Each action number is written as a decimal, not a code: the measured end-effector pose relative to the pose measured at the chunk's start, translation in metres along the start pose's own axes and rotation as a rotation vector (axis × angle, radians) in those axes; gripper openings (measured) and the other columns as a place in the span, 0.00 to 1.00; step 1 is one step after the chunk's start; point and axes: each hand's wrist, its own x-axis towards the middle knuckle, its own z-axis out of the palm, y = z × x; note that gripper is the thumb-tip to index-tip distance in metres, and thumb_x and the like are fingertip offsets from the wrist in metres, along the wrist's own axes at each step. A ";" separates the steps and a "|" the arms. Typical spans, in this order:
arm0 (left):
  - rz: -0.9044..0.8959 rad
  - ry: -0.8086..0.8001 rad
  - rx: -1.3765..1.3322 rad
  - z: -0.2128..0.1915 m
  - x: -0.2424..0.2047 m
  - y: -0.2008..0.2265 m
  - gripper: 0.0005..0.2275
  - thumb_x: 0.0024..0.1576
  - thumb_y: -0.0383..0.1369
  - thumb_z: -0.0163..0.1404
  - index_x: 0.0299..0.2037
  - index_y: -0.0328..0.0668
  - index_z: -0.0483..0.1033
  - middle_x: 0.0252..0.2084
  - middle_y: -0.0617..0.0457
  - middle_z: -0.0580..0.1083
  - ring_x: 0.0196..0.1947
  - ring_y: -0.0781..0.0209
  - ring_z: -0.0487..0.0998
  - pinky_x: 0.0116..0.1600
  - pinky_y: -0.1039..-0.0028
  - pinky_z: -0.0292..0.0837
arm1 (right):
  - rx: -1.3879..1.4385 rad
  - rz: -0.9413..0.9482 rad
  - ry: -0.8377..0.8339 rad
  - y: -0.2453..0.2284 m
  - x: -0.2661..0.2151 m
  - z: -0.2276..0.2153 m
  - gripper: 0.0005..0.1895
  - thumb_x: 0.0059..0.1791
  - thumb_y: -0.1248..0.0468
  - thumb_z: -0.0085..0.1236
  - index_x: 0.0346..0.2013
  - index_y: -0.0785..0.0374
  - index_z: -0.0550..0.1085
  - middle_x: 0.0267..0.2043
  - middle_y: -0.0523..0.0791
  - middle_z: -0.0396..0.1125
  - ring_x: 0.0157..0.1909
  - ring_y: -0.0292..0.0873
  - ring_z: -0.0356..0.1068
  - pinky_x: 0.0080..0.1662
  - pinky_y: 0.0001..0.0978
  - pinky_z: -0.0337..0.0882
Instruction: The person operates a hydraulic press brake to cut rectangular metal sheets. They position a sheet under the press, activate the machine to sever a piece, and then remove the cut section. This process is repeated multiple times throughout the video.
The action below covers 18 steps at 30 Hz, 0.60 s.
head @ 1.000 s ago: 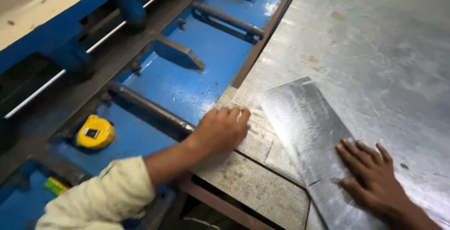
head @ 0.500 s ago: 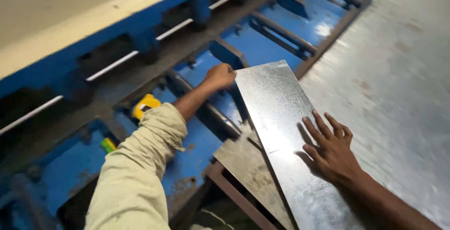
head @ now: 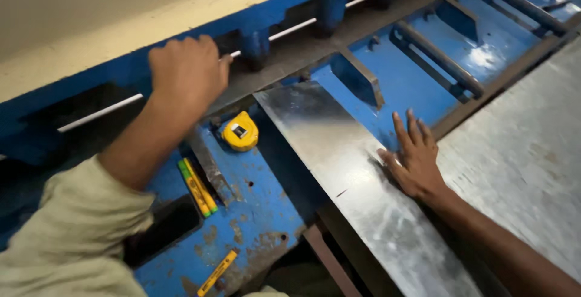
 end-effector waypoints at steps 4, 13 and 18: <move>0.100 -0.195 -0.007 -0.015 -0.059 -0.004 0.19 0.60 0.52 0.51 0.37 0.41 0.79 0.30 0.45 0.79 0.30 0.45 0.83 0.33 0.53 0.76 | 0.029 0.283 -0.223 -0.018 0.008 0.001 0.51 0.46 0.36 0.48 0.78 0.51 0.47 0.58 0.50 0.70 0.64 0.55 0.60 0.71 0.55 0.49; 0.387 -0.175 -0.439 0.036 -0.127 0.041 0.17 0.58 0.45 0.54 0.44 0.40 0.73 0.30 0.47 0.77 0.27 0.48 0.81 0.27 0.60 0.75 | 0.240 0.367 -0.360 -0.027 0.031 -0.013 0.57 0.39 0.43 0.67 0.76 0.50 0.50 0.36 0.55 0.79 0.37 0.48 0.79 0.45 0.44 0.76; 0.587 0.192 -0.412 0.049 -0.138 0.050 0.23 0.55 0.36 0.54 0.60 0.37 0.70 0.29 0.52 0.71 0.20 0.61 0.74 0.22 0.71 0.68 | 0.183 0.290 -0.314 -0.033 0.023 -0.011 0.37 0.43 0.46 0.64 0.65 0.53 0.72 0.40 0.51 0.78 0.35 0.46 0.79 0.43 0.41 0.76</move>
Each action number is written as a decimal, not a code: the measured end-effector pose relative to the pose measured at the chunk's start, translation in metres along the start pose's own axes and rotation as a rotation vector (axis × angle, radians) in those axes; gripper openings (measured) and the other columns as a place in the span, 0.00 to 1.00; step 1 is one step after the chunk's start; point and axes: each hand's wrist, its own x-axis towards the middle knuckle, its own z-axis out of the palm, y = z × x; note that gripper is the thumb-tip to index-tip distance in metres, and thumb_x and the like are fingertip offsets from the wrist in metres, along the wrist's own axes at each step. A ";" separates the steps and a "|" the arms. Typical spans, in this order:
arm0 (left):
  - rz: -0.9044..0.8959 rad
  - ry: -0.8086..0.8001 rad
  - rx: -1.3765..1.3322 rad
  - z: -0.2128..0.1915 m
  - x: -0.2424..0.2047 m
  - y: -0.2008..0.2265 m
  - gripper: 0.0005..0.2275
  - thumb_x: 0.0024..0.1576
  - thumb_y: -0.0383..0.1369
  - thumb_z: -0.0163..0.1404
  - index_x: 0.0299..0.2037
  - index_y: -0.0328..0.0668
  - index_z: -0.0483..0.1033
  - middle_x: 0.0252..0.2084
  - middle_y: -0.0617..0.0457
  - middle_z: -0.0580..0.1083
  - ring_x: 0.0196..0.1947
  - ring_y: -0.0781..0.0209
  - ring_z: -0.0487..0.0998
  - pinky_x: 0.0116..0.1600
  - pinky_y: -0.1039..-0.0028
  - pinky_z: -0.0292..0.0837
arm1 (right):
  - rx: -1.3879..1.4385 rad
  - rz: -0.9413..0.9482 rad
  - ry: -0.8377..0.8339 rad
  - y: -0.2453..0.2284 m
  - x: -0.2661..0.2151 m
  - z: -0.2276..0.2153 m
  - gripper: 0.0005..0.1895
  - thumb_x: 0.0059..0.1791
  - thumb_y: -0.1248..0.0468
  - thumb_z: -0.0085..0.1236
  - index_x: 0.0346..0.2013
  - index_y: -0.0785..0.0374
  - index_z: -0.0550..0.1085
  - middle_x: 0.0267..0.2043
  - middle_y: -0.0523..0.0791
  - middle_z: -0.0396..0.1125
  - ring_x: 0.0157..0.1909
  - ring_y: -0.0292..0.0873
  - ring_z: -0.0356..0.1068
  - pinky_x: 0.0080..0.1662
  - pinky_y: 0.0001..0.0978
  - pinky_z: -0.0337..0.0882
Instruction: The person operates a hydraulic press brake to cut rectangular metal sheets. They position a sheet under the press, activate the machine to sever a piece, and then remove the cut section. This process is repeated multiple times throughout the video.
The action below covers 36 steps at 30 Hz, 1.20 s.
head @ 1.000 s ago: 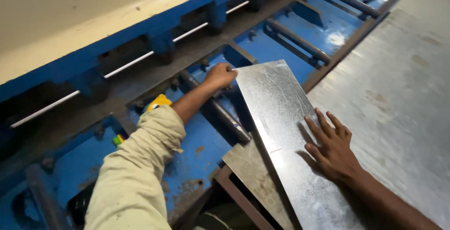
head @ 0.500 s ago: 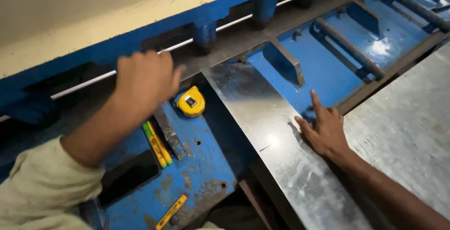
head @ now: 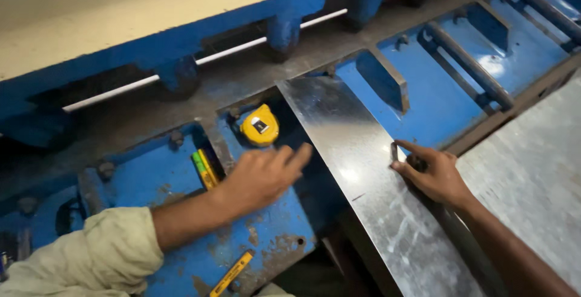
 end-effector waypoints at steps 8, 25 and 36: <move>0.289 0.148 0.024 0.002 0.003 0.022 0.17 0.57 0.31 0.50 0.57 0.42 0.77 0.24 0.58 0.69 0.19 0.67 0.69 0.23 0.78 0.59 | 0.023 -0.014 0.031 0.009 -0.012 0.019 0.36 0.41 0.47 0.67 0.63 0.53 0.74 0.37 0.52 0.79 0.33 0.45 0.76 0.39 0.42 0.75; 0.472 0.320 0.049 0.011 0.003 0.037 0.04 0.59 0.26 0.55 0.33 0.35 0.79 0.20 0.58 0.69 0.20 0.67 0.71 0.25 0.77 0.59 | 0.282 0.004 0.117 -0.017 -0.002 0.003 0.34 0.45 0.57 0.66 0.66 0.60 0.71 0.45 0.49 0.76 0.43 0.40 0.73 0.43 0.34 0.73; 0.399 0.184 0.161 0.048 -0.002 0.018 0.05 0.53 0.24 0.57 0.25 0.38 0.77 0.17 0.55 0.72 0.15 0.66 0.70 0.22 0.76 0.58 | 0.355 0.079 0.082 -0.022 0.039 0.020 0.32 0.46 0.59 0.65 0.64 0.63 0.71 0.45 0.50 0.76 0.40 0.42 0.77 0.41 0.36 0.77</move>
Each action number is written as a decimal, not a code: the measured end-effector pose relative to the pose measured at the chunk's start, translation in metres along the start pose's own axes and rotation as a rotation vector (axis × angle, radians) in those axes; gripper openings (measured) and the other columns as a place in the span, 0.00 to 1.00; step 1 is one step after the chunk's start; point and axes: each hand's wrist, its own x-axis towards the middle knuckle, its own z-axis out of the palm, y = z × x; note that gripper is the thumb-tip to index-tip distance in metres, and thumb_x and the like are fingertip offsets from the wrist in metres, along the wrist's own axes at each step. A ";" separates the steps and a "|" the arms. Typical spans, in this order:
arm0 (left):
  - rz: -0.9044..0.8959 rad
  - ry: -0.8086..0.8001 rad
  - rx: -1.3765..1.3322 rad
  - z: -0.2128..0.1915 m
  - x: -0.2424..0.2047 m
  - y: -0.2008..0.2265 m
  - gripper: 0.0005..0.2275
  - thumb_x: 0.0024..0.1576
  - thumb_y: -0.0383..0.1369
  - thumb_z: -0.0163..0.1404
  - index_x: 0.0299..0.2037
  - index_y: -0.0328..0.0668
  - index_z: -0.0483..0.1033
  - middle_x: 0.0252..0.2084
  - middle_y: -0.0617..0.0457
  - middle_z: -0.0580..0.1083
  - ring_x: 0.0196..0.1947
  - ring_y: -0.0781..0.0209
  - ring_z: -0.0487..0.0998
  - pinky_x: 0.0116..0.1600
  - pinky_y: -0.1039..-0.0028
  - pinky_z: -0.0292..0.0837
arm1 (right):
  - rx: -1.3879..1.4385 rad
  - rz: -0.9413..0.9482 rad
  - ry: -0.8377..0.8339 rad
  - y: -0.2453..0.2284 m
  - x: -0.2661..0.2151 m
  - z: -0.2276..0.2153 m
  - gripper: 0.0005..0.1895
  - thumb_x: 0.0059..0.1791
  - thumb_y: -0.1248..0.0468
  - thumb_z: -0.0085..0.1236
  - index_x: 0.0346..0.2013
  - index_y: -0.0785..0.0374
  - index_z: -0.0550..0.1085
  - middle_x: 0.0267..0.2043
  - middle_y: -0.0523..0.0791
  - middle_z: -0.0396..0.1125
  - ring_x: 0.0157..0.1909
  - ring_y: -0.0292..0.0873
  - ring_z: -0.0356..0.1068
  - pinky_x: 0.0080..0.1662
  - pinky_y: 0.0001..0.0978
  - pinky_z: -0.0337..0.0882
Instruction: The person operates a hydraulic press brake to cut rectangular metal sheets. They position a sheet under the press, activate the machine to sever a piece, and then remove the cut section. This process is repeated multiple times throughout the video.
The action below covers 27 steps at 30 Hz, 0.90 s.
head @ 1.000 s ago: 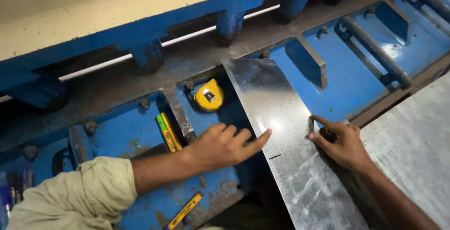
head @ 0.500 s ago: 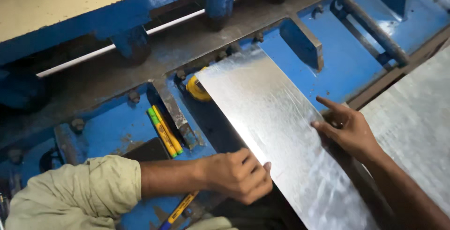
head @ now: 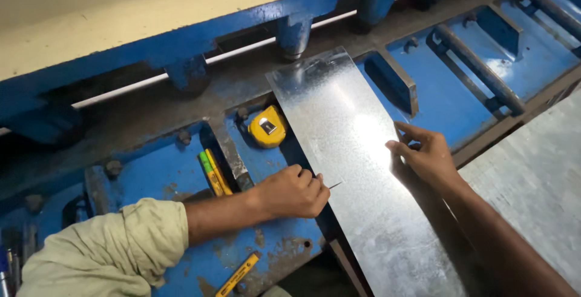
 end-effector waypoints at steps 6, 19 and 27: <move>-0.059 -0.075 0.052 0.002 -0.001 -0.024 0.03 0.52 0.27 0.56 0.29 0.36 0.79 0.21 0.52 0.75 0.20 0.63 0.75 0.24 0.76 0.64 | -0.055 -0.039 0.001 -0.019 0.036 0.017 0.31 0.47 0.60 0.65 0.65 0.58 0.72 0.48 0.52 0.76 0.43 0.47 0.76 0.44 0.37 0.75; -0.378 -0.488 0.059 -0.043 0.009 -0.041 0.22 0.54 0.31 0.55 0.60 0.35 0.73 0.34 0.53 0.75 0.26 0.65 0.77 0.25 0.75 0.72 | -0.378 -0.476 -0.027 -0.092 0.083 -0.005 0.36 0.52 0.52 0.60 0.71 0.61 0.62 0.68 0.56 0.60 0.67 0.54 0.62 0.62 0.50 0.65; 0.004 -0.071 -0.421 -0.039 0.018 0.020 0.17 0.55 0.38 0.50 0.51 0.37 0.77 0.46 0.43 0.78 0.45 0.47 0.82 0.42 0.59 0.79 | -0.909 0.160 -0.830 -0.077 -0.036 -0.060 0.74 0.33 0.58 0.83 0.76 0.33 0.35 0.81 0.37 0.28 0.80 0.48 0.38 0.74 0.55 0.48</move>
